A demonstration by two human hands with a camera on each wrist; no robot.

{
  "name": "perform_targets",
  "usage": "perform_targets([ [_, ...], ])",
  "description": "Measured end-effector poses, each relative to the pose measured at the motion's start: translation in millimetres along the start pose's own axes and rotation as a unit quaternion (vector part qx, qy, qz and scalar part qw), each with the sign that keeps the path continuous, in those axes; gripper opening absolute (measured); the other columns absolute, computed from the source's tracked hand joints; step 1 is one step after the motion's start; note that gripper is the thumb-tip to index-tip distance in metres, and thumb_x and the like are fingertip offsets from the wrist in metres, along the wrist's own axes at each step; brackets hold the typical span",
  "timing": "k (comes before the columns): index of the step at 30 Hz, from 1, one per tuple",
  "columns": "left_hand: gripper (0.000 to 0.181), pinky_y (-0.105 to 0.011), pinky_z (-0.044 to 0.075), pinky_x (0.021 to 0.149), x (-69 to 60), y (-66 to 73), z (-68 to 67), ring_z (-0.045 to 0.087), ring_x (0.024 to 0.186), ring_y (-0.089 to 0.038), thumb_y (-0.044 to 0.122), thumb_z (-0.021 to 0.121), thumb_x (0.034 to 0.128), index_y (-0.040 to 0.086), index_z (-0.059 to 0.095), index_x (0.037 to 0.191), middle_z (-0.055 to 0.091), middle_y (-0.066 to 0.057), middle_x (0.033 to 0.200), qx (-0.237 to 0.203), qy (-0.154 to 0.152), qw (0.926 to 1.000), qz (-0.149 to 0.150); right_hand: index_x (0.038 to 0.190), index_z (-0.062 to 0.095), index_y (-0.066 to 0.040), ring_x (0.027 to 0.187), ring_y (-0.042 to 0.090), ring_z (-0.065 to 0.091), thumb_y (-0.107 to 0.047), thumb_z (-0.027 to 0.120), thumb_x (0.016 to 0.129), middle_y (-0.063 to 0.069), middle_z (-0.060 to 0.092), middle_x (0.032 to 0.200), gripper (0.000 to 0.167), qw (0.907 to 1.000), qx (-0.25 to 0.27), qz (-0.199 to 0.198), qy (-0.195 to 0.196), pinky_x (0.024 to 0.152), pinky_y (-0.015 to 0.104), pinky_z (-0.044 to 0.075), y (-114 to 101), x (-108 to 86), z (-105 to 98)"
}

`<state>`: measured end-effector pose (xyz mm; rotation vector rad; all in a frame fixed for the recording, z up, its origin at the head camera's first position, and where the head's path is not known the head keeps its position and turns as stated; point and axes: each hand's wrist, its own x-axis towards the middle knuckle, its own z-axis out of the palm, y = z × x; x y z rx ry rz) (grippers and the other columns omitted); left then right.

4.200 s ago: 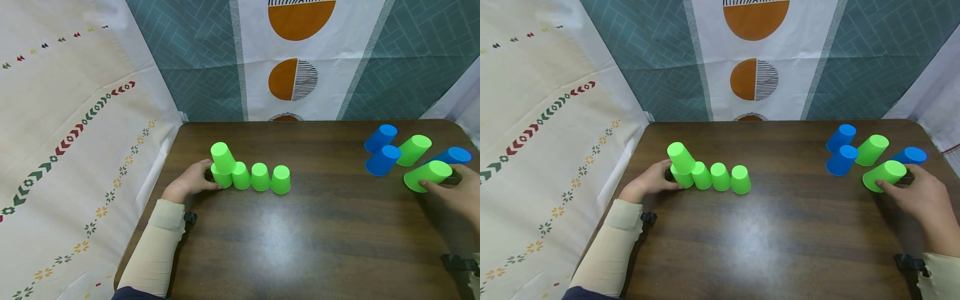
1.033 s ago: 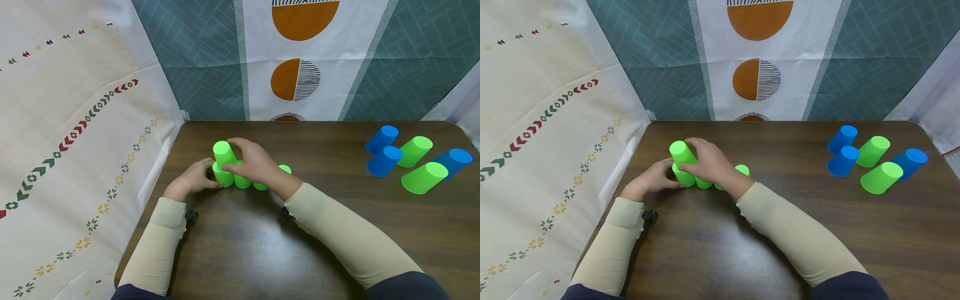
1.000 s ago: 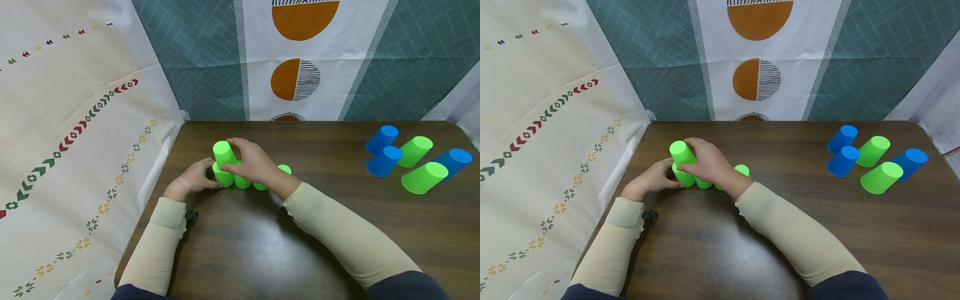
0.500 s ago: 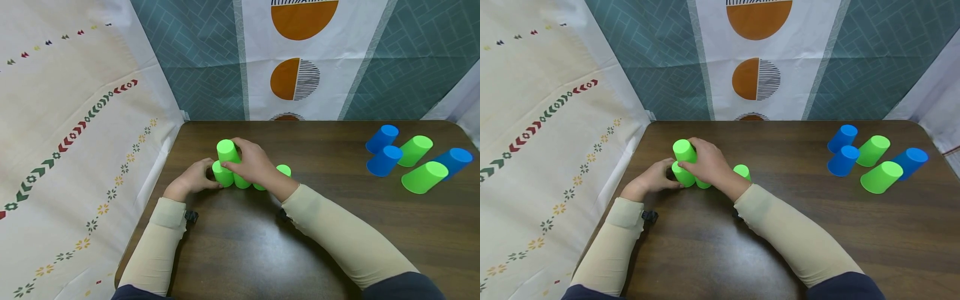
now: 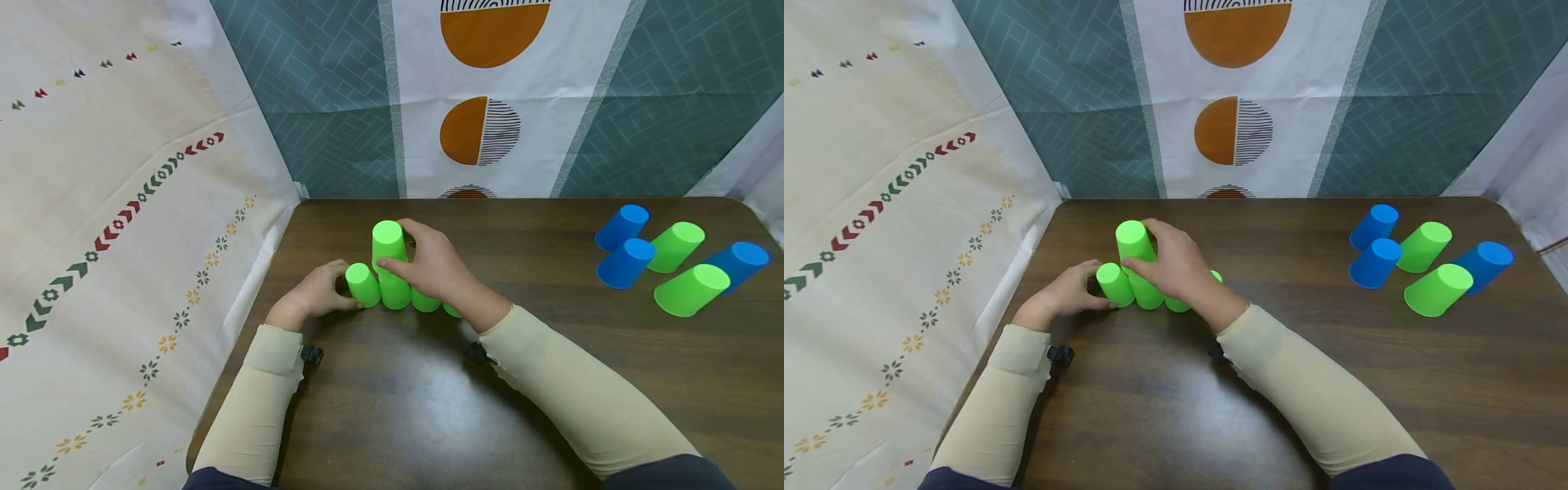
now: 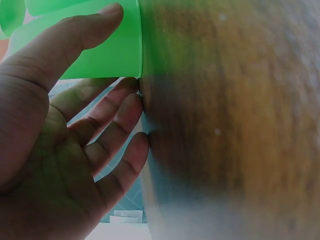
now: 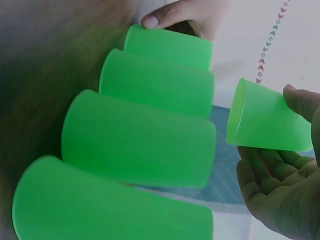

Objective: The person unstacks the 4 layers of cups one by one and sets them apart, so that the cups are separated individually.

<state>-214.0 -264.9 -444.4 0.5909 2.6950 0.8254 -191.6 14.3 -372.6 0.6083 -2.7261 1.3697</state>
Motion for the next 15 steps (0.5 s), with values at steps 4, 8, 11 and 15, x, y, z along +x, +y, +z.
perform_targets([
  [4,0.051,-0.044,0.049,0.102,-0.6,-0.9,1.0,0.060,0.109,-0.020,0.026,0.095,0.0775,0.014,0.073,0.122,0.064,0.000,0.117,0.000,0.000,1.0000,0.003,0.144,0.058,-0.015,0.119,0.023,0.060,-0.040,0.083,0.091,-0.001,0.066,0.133,0.064,1.0000,0.003,0.005,0.005,0.100,0.046,0.050,0.2,-3.0,-11.3],
  [8,0.052,-0.044,0.048,0.102,-0.9,-1.6,1.6,0.059,0.109,-0.021,0.025,0.095,0.0772,0.012,0.073,0.122,0.064,-0.001,0.117,0.000,0.003,1.0000,0.003,0.141,0.059,-0.017,0.116,0.022,0.060,-0.039,0.083,0.091,-0.002,0.066,0.129,0.060,0.9999,0.009,0.007,0.013,0.099,0.045,0.050,3.4,-6.0,-19.7],
  [11,0.052,-0.043,0.048,0.102,-0.2,-1.4,1.6,0.059,0.109,-0.021,0.025,0.096,0.0770,0.012,0.072,0.122,0.064,-0.001,0.116,0.001,0.004,1.0000,0.005,0.140,0.060,-0.017,0.115,0.022,0.060,-0.038,0.084,0.091,-0.002,0.067,0.127,0.059,0.9997,0.014,0.006,0.021,0.099,0.044,0.049,7.2,-8.5,-24.8],
  [15,0.052,-0.043,0.049,0.099,-0.3,-0.8,1.4,0.059,0.106,-0.021,0.025,0.095,0.0771,0.012,0.073,0.122,0.064,-0.001,0.115,0.007,0.004,0.9999,0.012,0.137,0.062,-0.017,0.115,0.026,0.061,-0.036,0.085,0.090,-0.003,0.067,0.125,0.056,0.9992,0.027,0.004,0.030,0.098,0.044,0.049,13.1,-13.0,-29.5],
])
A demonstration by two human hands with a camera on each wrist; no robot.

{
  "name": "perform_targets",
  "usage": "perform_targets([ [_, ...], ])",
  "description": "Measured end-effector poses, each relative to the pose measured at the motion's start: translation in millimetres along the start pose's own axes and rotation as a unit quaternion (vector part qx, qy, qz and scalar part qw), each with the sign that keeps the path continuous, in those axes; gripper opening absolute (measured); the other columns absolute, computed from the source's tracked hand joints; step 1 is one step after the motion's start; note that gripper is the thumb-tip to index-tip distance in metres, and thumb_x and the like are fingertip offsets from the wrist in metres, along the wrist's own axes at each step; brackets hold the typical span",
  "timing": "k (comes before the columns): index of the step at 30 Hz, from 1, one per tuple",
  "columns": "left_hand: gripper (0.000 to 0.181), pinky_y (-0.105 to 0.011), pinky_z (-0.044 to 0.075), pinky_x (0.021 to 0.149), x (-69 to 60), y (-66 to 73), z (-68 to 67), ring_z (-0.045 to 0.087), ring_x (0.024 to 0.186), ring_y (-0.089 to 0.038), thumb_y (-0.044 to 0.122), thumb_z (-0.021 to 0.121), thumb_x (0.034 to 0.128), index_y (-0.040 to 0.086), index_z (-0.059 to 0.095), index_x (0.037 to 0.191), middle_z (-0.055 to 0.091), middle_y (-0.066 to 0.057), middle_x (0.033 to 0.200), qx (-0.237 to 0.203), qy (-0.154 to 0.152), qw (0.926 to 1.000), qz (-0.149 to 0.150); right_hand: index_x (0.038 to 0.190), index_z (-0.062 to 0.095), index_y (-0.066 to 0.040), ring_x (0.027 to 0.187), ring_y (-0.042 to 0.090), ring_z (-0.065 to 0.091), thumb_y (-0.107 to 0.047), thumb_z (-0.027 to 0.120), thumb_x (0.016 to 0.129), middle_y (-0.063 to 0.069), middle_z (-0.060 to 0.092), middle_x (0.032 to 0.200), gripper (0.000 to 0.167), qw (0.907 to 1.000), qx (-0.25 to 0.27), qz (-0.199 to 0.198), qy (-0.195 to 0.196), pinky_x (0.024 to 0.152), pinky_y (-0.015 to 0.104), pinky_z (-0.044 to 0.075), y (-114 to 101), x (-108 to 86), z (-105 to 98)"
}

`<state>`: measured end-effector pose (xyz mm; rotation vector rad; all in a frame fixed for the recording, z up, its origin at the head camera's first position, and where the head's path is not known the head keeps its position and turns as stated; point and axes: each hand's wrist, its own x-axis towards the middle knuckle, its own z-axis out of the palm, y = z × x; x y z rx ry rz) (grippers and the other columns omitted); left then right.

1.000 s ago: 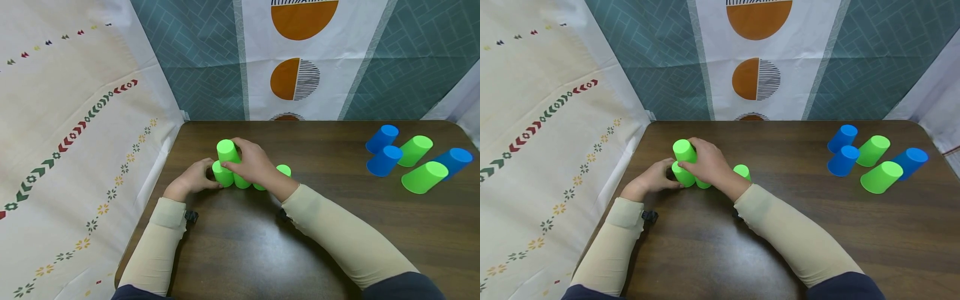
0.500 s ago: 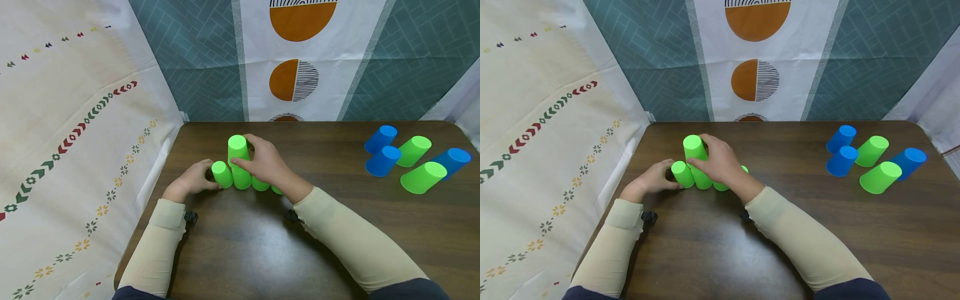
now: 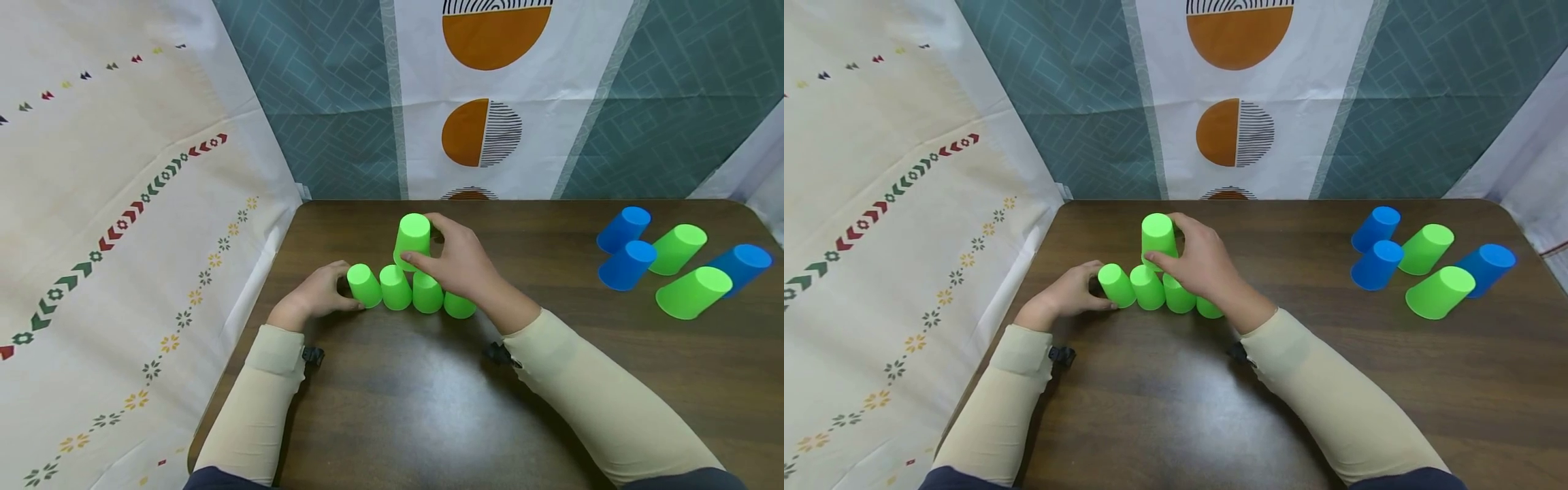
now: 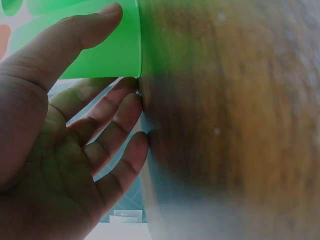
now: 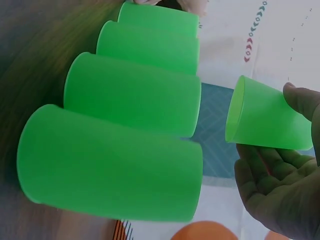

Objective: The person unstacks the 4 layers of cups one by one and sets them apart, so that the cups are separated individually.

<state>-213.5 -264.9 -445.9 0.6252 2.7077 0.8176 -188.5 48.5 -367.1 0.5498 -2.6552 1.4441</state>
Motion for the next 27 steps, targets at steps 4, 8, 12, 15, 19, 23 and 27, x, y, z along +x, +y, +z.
perform_targets([
  [4,0.051,-0.043,0.049,0.098,0.3,0.8,0.5,0.058,0.104,-0.021,0.024,0.095,0.0769,0.012,0.073,0.121,0.064,-0.001,0.113,0.003,0.000,1.0000,0.003,0.136,0.062,-0.018,0.115,0.029,0.061,-0.036,0.086,0.089,-0.004,0.068,0.123,0.056,0.9999,0.007,0.007,0.008,0.097,0.045,0.050,4.9,-4.4,-5.3],
  [8,0.051,-0.043,0.049,0.100,-0.3,1.3,0.3,0.059,0.106,-0.021,0.023,0.095,0.0768,0.011,0.073,0.121,0.064,-0.001,0.114,0.000,0.001,1.0000,0.002,0.137,0.062,-0.018,0.116,0.027,0.061,-0.037,0.086,0.088,-0.004,0.068,0.124,0.058,0.9998,0.006,0.016,0.014,0.098,0.046,0.050,9.3,-8.6,-12.1],
  [12,0.052,-0.044,0.048,0.101,-0.3,1.5,0.2,0.059,0.108,-0.021,0.023,0.095,0.0771,0.011,0.072,0.122,0.064,-0.002,0.116,0.001,0.002,1.0000,0.002,0.138,0.062,-0.018,0.115,0.026,0.061,-0.036,0.087,0.088,-0.003,0.068,0.125,0.058,0.9995,0.003,0.022,0.022,0.098,0.048,0.050,14.1,-12.8,-19.6],
  [15,0.053,-0.044,0.049,0.101,0.2,1.4,0.7,0.059,0.108,-0.021,0.023,0.096,0.0769,0.011,0.072,0.123,0.064,-0.002,0.116,0.004,0.002,1.0000,0.000,0.138,0.062,-0.017,0.116,0.028,0.061,-0.036,0.087,0.088,-0.002,0.068,0.125,0.059,0.9993,-0.002,0.024,0.028,0.098,0.049,0.050,17.2,-16.1,-26.3],
  [19,0.054,-0.043,0.049,0.101,0.4,2.1,0.7,0.059,0.108,-0.021,0.023,0.096,0.0765,0.011,0.072,0.123,0.064,-0.002,0.117,0.004,0.003,1.0000,-0.002,0.140,0.061,-0.017,0.117,0.030,0.060,-0.037,0.086,0.088,0.000,0.068,0.125,0.061,0.9991,-0.008,0.026,0.033,0.099,0.050,0.049,22.5,-21.4,-36.9],
  [23,0.054,-0.044,0.048,0.102,0.3,1.6,1.0,0.059,0.109,-0.021,0.023,0.096,0.0768,0.011,0.071,0.123,0.064,-0.002,0.117,0.000,0.000,1.0000,-0.006,0.140,0.060,-0.015,0.117,0.032,0.059,-0.039,0.085,0.089,0.002,0.067,0.126,0.061,0.9987,-0.015,0.029,0.041,0.099,0.050,0.049,29.7,-26.9,-47.4],
  [27,0.053,-0.043,0.048,0.101,0.3,0.7,1.1,0.059,0.108,-0.021,0.024,0.096,0.0771,0.012,0.072,0.122,0.064,-0.001,0.116,0.001,0.001,1.0000,-0.007,0.141,0.060,-0.013,0.117,0.033,0.057,-0.038,0.084,0.091,0.005,0.066,0.127,0.061,0.9980,-0.017,0.032,0.051,0.099,0.050,0.047,36.7,-32.2,-56.6],
])
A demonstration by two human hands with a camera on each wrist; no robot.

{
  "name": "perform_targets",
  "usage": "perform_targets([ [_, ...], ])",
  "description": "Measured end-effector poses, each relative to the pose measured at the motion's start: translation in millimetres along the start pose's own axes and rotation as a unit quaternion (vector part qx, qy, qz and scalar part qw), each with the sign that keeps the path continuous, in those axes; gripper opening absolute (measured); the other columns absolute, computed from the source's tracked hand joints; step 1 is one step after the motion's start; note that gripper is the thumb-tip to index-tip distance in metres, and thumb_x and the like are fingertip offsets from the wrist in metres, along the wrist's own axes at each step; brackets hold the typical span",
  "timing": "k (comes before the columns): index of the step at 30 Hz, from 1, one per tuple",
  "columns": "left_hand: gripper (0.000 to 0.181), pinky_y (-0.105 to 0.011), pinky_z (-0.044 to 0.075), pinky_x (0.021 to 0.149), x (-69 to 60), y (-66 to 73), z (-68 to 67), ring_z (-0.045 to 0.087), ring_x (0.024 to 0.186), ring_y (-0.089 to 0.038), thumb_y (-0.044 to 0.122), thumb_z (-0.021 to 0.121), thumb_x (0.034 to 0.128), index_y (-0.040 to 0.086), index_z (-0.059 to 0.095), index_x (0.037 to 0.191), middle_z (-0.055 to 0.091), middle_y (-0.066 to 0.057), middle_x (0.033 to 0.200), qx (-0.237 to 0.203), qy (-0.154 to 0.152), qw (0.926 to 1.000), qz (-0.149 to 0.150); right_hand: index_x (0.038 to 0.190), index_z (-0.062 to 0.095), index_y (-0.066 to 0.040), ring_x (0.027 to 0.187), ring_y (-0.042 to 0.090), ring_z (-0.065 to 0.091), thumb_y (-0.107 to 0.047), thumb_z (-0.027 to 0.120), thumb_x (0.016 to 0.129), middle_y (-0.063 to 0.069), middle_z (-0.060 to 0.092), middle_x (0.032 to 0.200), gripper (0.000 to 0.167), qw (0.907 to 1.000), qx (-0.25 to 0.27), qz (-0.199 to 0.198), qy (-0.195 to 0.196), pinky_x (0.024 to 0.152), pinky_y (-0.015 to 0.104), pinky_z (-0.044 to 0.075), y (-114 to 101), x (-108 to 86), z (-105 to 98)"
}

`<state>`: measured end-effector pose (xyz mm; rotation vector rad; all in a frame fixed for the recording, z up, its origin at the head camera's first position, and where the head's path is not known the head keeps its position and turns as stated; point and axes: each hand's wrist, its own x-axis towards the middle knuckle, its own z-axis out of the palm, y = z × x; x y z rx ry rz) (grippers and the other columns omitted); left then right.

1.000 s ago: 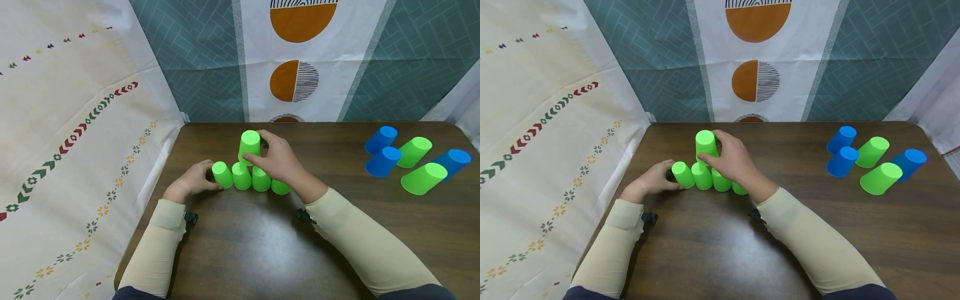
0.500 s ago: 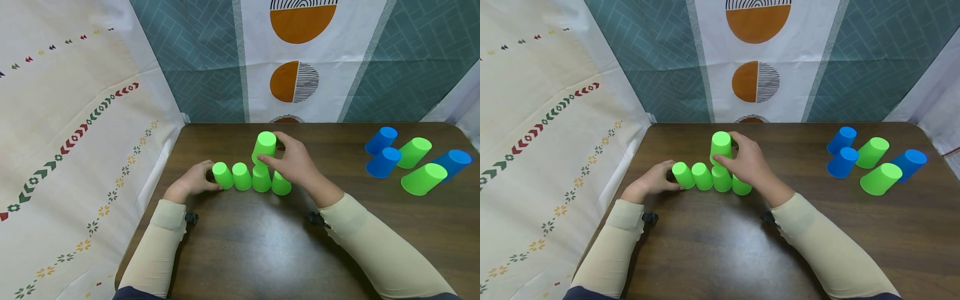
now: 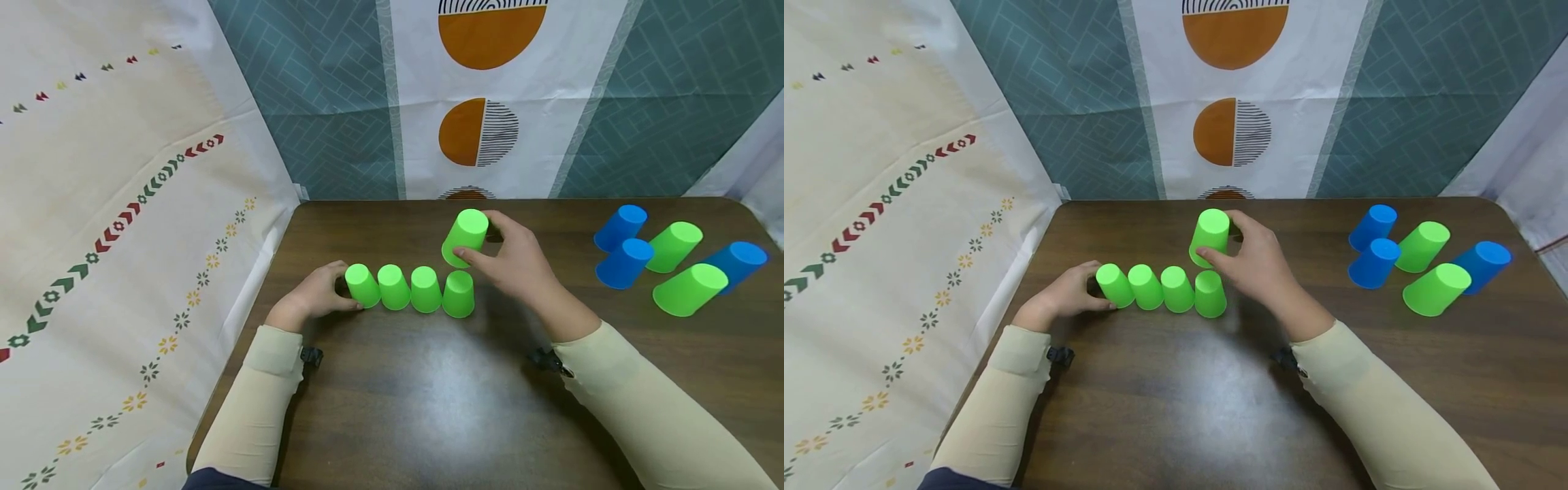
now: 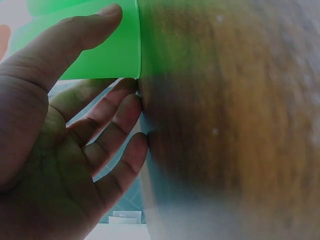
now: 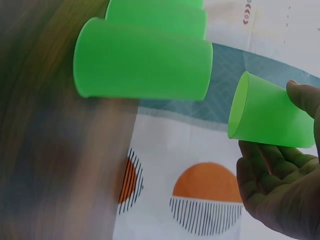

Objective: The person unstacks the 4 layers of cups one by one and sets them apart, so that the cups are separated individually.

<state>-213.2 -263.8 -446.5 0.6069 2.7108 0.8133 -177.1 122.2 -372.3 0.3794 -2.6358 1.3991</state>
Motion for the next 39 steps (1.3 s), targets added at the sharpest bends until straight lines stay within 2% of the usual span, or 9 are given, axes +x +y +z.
perform_targets([
  [12,0.051,-0.043,0.048,0.098,-0.1,-0.7,-0.3,0.058,0.105,-0.021,0.024,0.096,0.0767,0.012,0.072,0.121,0.064,-0.001,0.114,0.000,0.003,1.0000,0.002,0.144,0.058,-0.013,0.126,0.031,0.054,-0.039,0.085,0.090,0.009,0.064,0.134,0.067,0.9991,-0.009,0.028,0.030,0.101,0.057,0.046,13.3,-12.4,-24.0],
  [22,0.052,-0.045,0.048,0.100,-1.0,2.5,-1.3,0.059,0.107,-0.022,0.024,0.096,0.0767,0.012,0.073,0.122,0.064,-0.002,0.116,-0.003,0.000,1.0000,0.002,0.147,0.056,-0.012,0.122,0.037,0.055,-0.045,0.084,0.089,0.015,0.065,0.132,0.072,0.9965,-0.030,0.055,0.056,0.092,0.056,0.044,33.0,-30.9,-50.6],
  [28,0.053,-0.044,0.048,0.100,-1.6,2.5,-1.0,0.059,0.108,-0.022,0.025,0.096,0.0772,0.011,0.072,0.122,0.064,-0.002,0.116,-0.003,-0.001,1.0000,-0.003,0.147,0.057,-0.011,0.120,0.037,0.056,-0.045,0.084,0.089,0.015,0.065,0.131,0.073,0.9937,-0.050,0.067,0.075,0.088,0.051,0.043,49.2,-42.7,-67.2],
  [30,0.053,-0.045,0.048,0.101,-1.2,1.4,-0.4,0.059,0.109,-0.022,0.025,0.096,0.0772,0.012,0.072,0.122,0.064,-0.002,0.117,-0.003,0.000,1.0000,-0.003,0.148,0.056,-0.012,0.113,0.037,0.057,-0.046,0.084,0.089,0.015,0.064,0.132,0.073,0.9927,-0.058,0.073,0.076,0.084,0.050,0.044,55.4,-46.8,-72.7],
  [36,0.054,-0.045,0.048,0.103,-0.4,0.4,0.4,0.060,0.112,-0.022,0.025,0.096,0.0768,0.012,0.072,0.123,0.064,-0.002,0.119,-0.001,0.000,1.0000,-0.003,0.147,0.057,-0.015,0.091,0.024,0.053,-0.044,0.084,0.089,0.009,0.065,0.125,0.070,0.9894,-0.081,0.086,0.085,0.070,0.032,0.043,74.3,-58.7,-85.5],
  [39,0.054,-0.045,0.047,0.104,-0.1,0.6,0.3,0.060,0.113,-0.022,0.025,0.096,0.0768,0.012,0.072,0.123,0.064,-0.002,0.119,-0.001,0.001,1.0000,-0.004,0.143,0.060,-0.014,0.098,0.017,0.054,-0.040,0.086,0.089,0.001,0.065,0.119,0.065,0.9895,-0.075,0.081,0.093,0.074,0.027,0.043,82.2,-63.9,-89.9],
])
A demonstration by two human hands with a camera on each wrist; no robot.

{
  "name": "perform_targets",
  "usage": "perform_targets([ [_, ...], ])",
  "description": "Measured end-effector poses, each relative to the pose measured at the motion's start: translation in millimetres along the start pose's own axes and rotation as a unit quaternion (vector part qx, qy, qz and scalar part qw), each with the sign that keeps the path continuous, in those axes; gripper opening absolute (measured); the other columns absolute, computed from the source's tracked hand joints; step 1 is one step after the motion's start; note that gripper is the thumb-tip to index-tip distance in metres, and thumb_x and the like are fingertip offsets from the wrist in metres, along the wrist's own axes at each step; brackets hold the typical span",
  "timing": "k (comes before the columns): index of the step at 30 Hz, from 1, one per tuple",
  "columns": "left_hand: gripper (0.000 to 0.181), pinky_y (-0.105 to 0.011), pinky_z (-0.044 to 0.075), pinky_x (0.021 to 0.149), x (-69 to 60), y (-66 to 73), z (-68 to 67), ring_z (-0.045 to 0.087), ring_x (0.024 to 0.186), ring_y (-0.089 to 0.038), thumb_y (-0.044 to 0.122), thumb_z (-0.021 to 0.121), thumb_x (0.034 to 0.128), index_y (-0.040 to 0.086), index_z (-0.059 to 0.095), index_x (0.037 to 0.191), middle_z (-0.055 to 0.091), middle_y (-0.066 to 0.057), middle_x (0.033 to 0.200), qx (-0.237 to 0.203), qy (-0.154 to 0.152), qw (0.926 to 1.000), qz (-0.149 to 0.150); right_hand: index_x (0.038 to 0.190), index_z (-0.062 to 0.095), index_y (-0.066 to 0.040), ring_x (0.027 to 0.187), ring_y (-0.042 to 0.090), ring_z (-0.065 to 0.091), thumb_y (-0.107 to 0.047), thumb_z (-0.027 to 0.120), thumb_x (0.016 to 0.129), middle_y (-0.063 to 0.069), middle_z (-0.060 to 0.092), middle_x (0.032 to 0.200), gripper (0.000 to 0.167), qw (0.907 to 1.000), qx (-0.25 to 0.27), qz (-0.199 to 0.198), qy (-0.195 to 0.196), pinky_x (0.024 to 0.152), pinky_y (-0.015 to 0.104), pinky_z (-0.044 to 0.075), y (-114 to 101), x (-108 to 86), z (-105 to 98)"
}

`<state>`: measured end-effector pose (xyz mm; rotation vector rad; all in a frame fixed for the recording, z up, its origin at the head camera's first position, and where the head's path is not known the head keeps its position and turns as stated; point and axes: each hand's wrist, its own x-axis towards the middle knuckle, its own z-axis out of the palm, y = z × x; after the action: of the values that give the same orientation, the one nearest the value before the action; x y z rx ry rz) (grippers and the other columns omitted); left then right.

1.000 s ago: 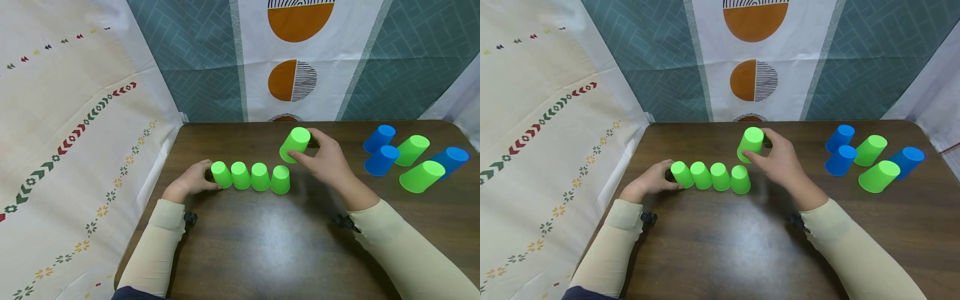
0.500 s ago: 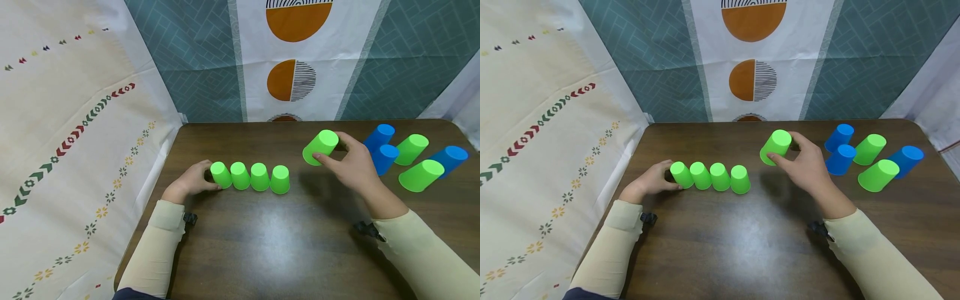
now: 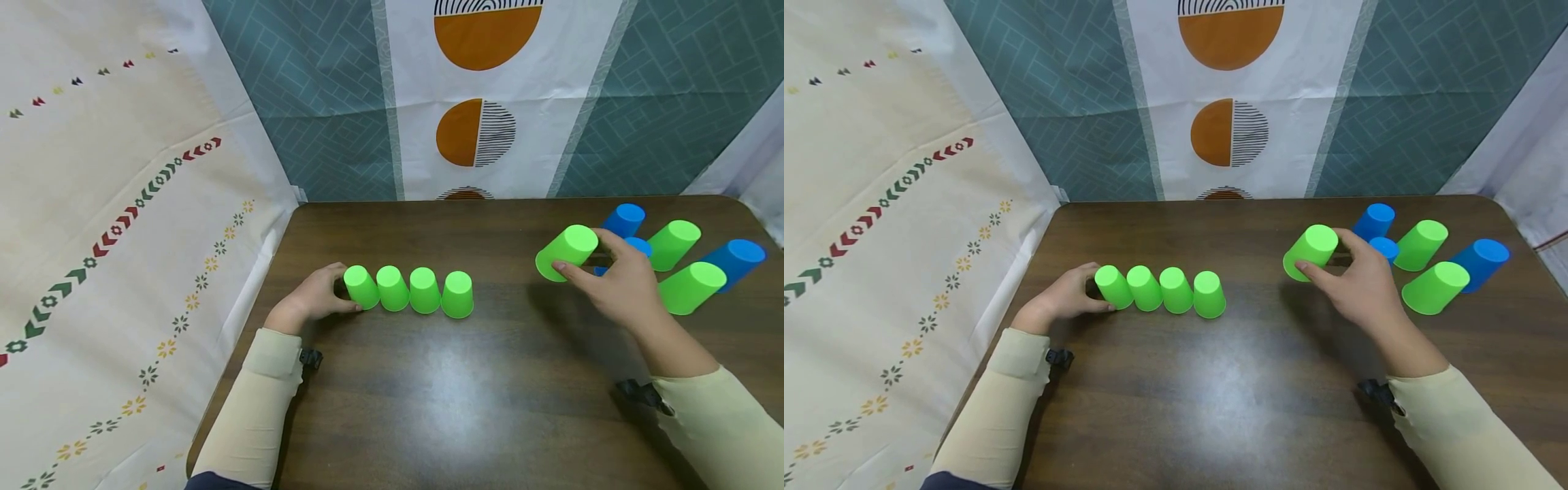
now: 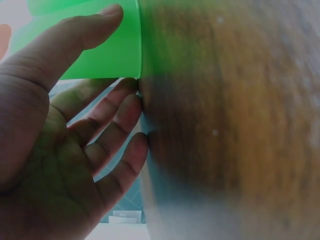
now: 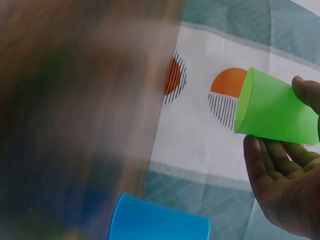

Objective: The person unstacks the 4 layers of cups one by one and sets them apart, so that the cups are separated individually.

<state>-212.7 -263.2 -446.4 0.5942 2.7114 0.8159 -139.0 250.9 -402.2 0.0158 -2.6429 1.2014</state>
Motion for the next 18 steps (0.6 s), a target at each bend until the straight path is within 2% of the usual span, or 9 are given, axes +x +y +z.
perform_targets([
  [3,0.054,-0.045,0.048,0.104,-0.2,-0.3,0.1,0.060,0.112,-0.022,0.025,0.096,0.0769,0.012,0.072,0.123,0.064,-0.002,0.119,0.000,0.001,1.0000,0.002,0.142,0.061,-0.012,0.105,0.015,0.054,-0.037,0.086,0.089,-0.002,0.062,0.118,0.063,1.0000,0.001,0.000,0.003,0.078,0.028,0.044,6.9,-3.5,-4.2],
  [6,0.053,-0.045,0.048,0.104,-0.9,0.4,-0.3,0.060,0.112,-0.021,0.025,0.096,0.0767,0.012,0.072,0.122,0.064,-0.001,0.119,-0.001,0.001,1.0000,0.002,0.143,0.060,-0.012,0.109,0.010,0.051,-0.038,0.085,0.089,-0.001,0.061,0.123,0.065,0.9999,-0.003,0.011,0.001,0.078,0.031,0.043,12.0,-6.6,-10.0],
  [9,0.053,-0.045,0.048,0.103,-1.3,1.6,-0.7,0.060,0.112,-0.021,0.025,0.096,0.0764,0.012,0.072,0.121,0.064,-0.001,0.118,-0.005,0.000,1.0000,0.000,0.144,0.060,-0.014,0.108,0.002,0.049,-0.040,0.085,0.089,-0.005,0.059,0.127,0.066,0.9998,-0.007,0.019,0.004,0.075,0.025,0.043,17.0,-9.3,-15.6],
  [13,0.051,-0.045,0.048,0.104,-0.9,1.9,-0.8,0.060,0.112,-0.021,0.025,0.096,0.0769,0.012,0.072,0.120,0.064,-0.001,0.119,-0.006,0.000,1.0000,0.002,0.142,0.060,-0.015,0.099,-0.001,0.052,-0.039,0.086,0.089,-0.017,0.059,0.119,0.064,0.9997,-0.012,0.019,0.011,0.071,0.017,0.043,24.4,-12.9,-22.8],
  [15,0.051,-0.046,0.048,0.104,-0.6,1.8,-0.8,0.060,0.112,-0.021,0.026,0.096,0.0771,0.012,0.072,0.120,0.065,-0.001,0.119,-0.004,0.000,1.0000,0.001,0.143,0.060,-0.015,0.099,0.001,0.052,-0.039,0.086,0.089,-0.016,0.059,0.117,0.065,0.9995,-0.022,0.021,0.012,0.072,0.021,0.043,28.0,-14.6,-25.9],
  [18,0.051,-0.046,0.048,0.104,-0.6,2.3,-0.9,0.060,0.112,-0.021,0.026,0.096,0.0773,0.012,0.072,0.121,0.064,-0.001,0.119,-0.004,-0.001,1.0000,0.000,0.148,0.056,-0.014,0.106,0.013,0.053,-0.041,0.084,0.089,-0.003,0.062,0.122,0.070,0.9986,-0.041,0.031,0.010,0.077,0.033,0.042,33.9,-16.6,-29.8],
])
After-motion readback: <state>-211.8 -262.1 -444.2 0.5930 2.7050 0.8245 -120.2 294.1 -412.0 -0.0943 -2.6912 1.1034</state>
